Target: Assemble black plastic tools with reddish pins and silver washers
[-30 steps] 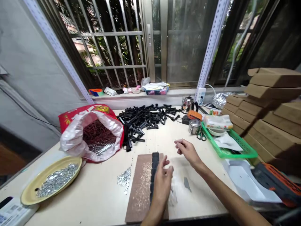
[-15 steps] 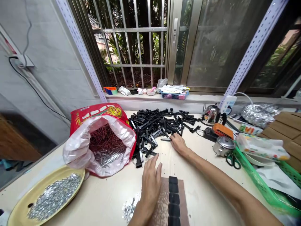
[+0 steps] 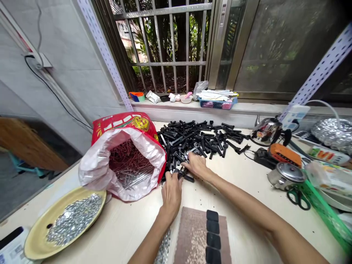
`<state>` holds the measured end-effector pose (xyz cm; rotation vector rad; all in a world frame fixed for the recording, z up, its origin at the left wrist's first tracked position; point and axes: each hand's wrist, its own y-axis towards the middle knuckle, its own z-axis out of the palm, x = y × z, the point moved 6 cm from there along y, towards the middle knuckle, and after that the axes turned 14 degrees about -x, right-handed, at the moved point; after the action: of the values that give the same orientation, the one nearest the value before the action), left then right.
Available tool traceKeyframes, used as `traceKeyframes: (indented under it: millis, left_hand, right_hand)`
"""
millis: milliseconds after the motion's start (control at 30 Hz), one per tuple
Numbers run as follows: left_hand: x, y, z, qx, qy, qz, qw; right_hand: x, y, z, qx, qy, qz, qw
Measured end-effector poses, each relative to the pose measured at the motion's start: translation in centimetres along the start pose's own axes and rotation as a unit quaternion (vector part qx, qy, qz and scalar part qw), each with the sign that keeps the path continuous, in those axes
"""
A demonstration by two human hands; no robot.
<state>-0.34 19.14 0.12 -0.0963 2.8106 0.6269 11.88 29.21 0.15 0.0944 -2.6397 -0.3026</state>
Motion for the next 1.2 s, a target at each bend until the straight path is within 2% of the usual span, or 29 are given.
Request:
traceKeyframes:
  millis: [100, 200, 267, 333, 367, 433, 500, 567, 667, 700, 767, 833, 933, 1033, 1100, 1200]
  left_hand:
    - [-0.2, 0.8, 0.6, 0.006, 0.039, 0.016, 0.999]
    - [-0.4, 1.6, 1.3, 0.003, 0.017, -0.002, 1.0]
    - [-0.1, 2.2, 1.6, -0.003, -0.043, -0.042, 0.998]
    - [0.6, 2.9, 1.9, -0.019, -0.154, -0.11, 0.982]
    - [1.0, 3.0, 2.1, -0.026, -0.222, -0.154, 0.963]
    - [1.6, 2.9, 2.6, -0.025, -0.348, -0.246, 0.904]
    - [1.2, 2.1, 2.9, -0.004, -0.445, -0.301, 0.843]
    - [-0.2, 1.2, 2.7, 0.036, -0.53, -0.305, 0.79]
    - [-2.3, -0.1, 2.1, 0.097, -0.628, -0.288, 0.717]
    - [-2.4, -0.4, 1.9, 0.099, -0.642, -0.296, 0.7]
    - [-1.7, -1.0, 1.7, 0.073, -0.644, -0.333, 0.685]
    - [-0.4, -1.5, 1.6, 0.048, -0.632, -0.38, 0.674]
    - [0.8, -2.6, 1.4, 0.065, -0.629, -0.439, 0.639]
    - [1.1, -3.8, 0.9, 0.097, -0.63, -0.494, 0.591]
    - [0.6, -4.5, 0.8, 0.147, -0.642, -0.519, 0.545]
    - [-0.7, -5.0, 0.8, 0.237, -0.681, -0.512, 0.467]
  right_hand:
    - [1.1, 0.9, 2.1, 0.004, -0.06, 0.029, 0.998]
    - [0.6, 1.1, 2.1, 0.008, -0.057, 0.038, 0.998]
    - [-0.7, 1.1, 1.4, 0.009, -0.048, 0.04, 0.998]
    - [-2.3, 0.8, 0.4, 0.005, -0.037, 0.041, 0.998]
    - [-3.1, 0.4, -0.2, 0.001, -0.032, 0.044, 0.999]
    - [-4.4, -0.8, -1.5, -0.014, -0.027, 0.058, 0.998]
    - [-4.7, -2.6, -3.0, -0.045, 0.007, 0.066, 0.997]
    - [-3.6, -4.8, -4.1, -0.067, 0.129, 0.036, 0.989]
    - [-0.9, -7.7, -5.1, -0.033, 0.312, -0.08, 0.946]
    - [-0.5, -8.2, -5.1, -0.017, 0.322, -0.111, 0.94]
    - [-0.7, -8.3, -4.7, -0.012, 0.267, -0.139, 0.953]
    - [-1.9, -7.4, -3.8, -0.021, 0.165, -0.131, 0.977]
    - [-3.6, -6.2, -2.2, -0.006, 0.048, -0.117, 0.992]
    - [-3.5, -6.4, -2.0, -0.029, 0.054, -0.119, 0.991]
    - [-2.6, -7.6, -2.5, -0.059, 0.093, -0.136, 0.985]
    - [0.0, -10.6, -3.1, -0.07, 0.212, -0.227, 0.948]
